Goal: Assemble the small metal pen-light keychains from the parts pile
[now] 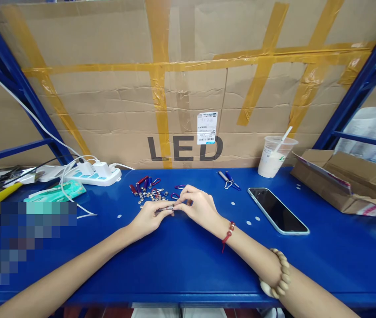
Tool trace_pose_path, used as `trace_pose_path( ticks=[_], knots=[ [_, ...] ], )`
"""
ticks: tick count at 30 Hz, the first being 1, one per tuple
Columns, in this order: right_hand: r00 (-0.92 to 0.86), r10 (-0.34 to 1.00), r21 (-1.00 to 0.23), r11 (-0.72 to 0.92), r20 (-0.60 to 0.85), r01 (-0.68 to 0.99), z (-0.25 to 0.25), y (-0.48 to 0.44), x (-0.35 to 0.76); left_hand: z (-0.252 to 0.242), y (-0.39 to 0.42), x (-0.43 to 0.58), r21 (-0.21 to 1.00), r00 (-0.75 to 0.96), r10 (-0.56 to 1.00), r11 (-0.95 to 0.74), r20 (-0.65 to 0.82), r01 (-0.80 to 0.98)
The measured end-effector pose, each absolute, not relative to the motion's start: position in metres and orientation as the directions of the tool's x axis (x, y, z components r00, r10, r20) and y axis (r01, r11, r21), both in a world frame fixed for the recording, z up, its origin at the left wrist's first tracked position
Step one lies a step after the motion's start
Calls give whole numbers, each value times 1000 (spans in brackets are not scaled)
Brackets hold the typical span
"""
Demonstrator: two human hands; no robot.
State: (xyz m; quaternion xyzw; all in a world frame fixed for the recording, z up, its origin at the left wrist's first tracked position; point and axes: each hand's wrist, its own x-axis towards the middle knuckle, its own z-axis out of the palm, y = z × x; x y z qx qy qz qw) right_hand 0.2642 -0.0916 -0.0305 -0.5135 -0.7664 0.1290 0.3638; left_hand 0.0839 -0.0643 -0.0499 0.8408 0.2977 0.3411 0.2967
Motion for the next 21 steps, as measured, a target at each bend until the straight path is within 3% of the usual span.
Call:
trace_pose_path(
  ticks=[9,21],
  knots=[
    [-148,910,-643,382,387,664,-34,-89,261,-50,-60,84,642,597,672,-699,439,315],
    [-144,919,-674,370,368,640,-28,-82,270,-45,-61,90,843,527,798,-475,292,253]
  ],
)
